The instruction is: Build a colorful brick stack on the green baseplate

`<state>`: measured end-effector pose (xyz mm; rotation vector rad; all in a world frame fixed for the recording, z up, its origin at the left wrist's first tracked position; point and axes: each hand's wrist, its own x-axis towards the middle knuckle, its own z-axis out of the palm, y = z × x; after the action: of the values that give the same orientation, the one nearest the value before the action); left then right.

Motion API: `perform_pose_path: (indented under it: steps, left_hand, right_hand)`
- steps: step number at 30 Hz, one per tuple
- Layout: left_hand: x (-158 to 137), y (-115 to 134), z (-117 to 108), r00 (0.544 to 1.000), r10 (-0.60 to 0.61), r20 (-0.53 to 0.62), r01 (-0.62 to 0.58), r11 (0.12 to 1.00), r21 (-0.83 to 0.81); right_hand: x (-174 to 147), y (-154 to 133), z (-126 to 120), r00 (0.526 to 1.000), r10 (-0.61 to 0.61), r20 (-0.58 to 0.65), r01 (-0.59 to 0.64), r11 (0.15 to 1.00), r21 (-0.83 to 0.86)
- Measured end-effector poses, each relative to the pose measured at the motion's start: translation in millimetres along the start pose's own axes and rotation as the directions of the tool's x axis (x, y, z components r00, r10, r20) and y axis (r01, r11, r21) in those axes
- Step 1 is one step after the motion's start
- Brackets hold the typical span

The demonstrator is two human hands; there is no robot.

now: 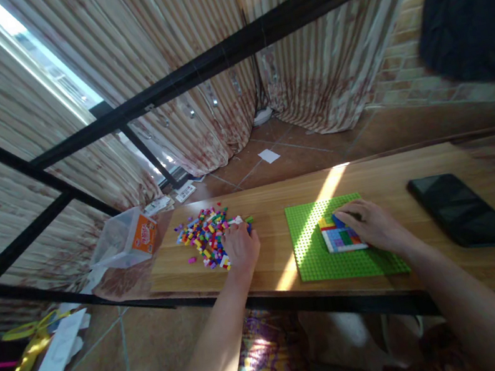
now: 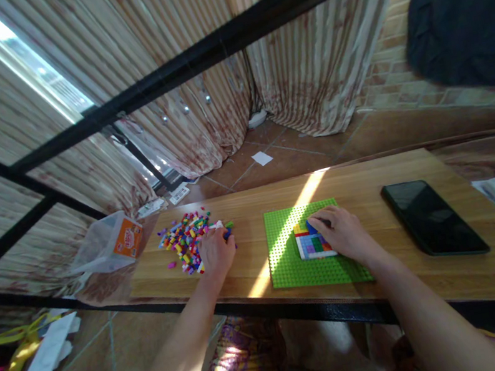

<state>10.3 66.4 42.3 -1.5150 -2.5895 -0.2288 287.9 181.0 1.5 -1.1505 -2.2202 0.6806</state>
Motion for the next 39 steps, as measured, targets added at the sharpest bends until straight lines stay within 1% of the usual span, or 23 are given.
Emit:
perform_pose_path:
  steps: [4, 7, 10, 13, 17, 20, 22, 27, 30, 34, 36, 39]
  left_hand:
    - [3.7, 4.0, -1.5, 1.0, -0.017, 0.016, 0.015, 0.997, 0.069]
    - [8.4, 5.8, -2.4, 0.999, -0.041, 0.035, 0.038, 0.994, 0.101]
    - [13.6, 8.4, -3.1, 0.997, -0.045, 0.056, 0.038, 0.991, 0.125]
    - [16.1, 10.3, -2.8, 0.997, -0.031, 0.069, 0.021, 0.991, 0.135]
    - [14.6, 9.6, -0.3, 0.999, 0.019, 0.045, -0.024, 0.992, 0.12]
    - [12.6, 7.5, 2.2, 0.997, 0.073, 0.031, -0.075, 0.993, 0.087]
    - [11.7, 5.9, 3.9, 0.991, 0.129, 0.028, -0.13, 0.99, 0.044]
    - [10.0, 1.7, 9.3, 0.955, 0.296, 0.027, -0.29, 0.947, -0.139]
    - [8.4, -0.8, 12.9, 0.933, 0.359, 0.015, -0.344, 0.904, -0.255]
    - [4.4, -0.1, 15.4, 0.925, 0.38, 0.022, -0.351, 0.874, -0.336]
    - [2.8, 3.0, 15.7, 0.929, 0.369, 0.016, -0.342, 0.878, -0.335]
    - [3.5, 9.5, 15.3, 0.948, 0.317, 0.012, -0.3, 0.908, -0.293]
  right_hand:
    - [0.1, -3.3, -3.8, 1.0, 0.03, -0.007, -0.03, 1.0, 0.009]
    - [1.3, -7.2, -6.9, 0.997, 0.07, 0.014, -0.071, 0.997, 0.017]
    - [2.4, -10.0, -9.1, 0.995, 0.1, 0.008, -0.1, 0.994, 0.035]
    - [2.7, -10.7, -10.2, 0.994, 0.107, 0.003, -0.107, 0.993, 0.043]
    - [2.7, -9.6, -11.0, 0.995, 0.1, 0.024, -0.101, 0.994, 0.04]
    - [2.7, -8.5, -11.0, 0.994, 0.105, 0.037, -0.107, 0.993, 0.048]
    - [2.6, -8.0, -10.7, 0.993, 0.112, 0.036, -0.114, 0.992, 0.05]
    - [2.2, -8.7, -10.4, 0.99, 0.139, 0.015, -0.139, 0.988, 0.068]
    - [1.8, -10.1, -10.9, 0.99, 0.143, 0.014, -0.144, 0.986, 0.08]
    - [1.5, -10.0, -11.0, 0.989, 0.148, 0.001, -0.148, 0.986, 0.081]
    - [1.5, -9.3, -10.8, 0.99, 0.142, 0.005, -0.142, 0.987, 0.079]
    - [1.7, -8.2, -10.6, 0.992, 0.128, 0.015, -0.129, 0.989, 0.078]
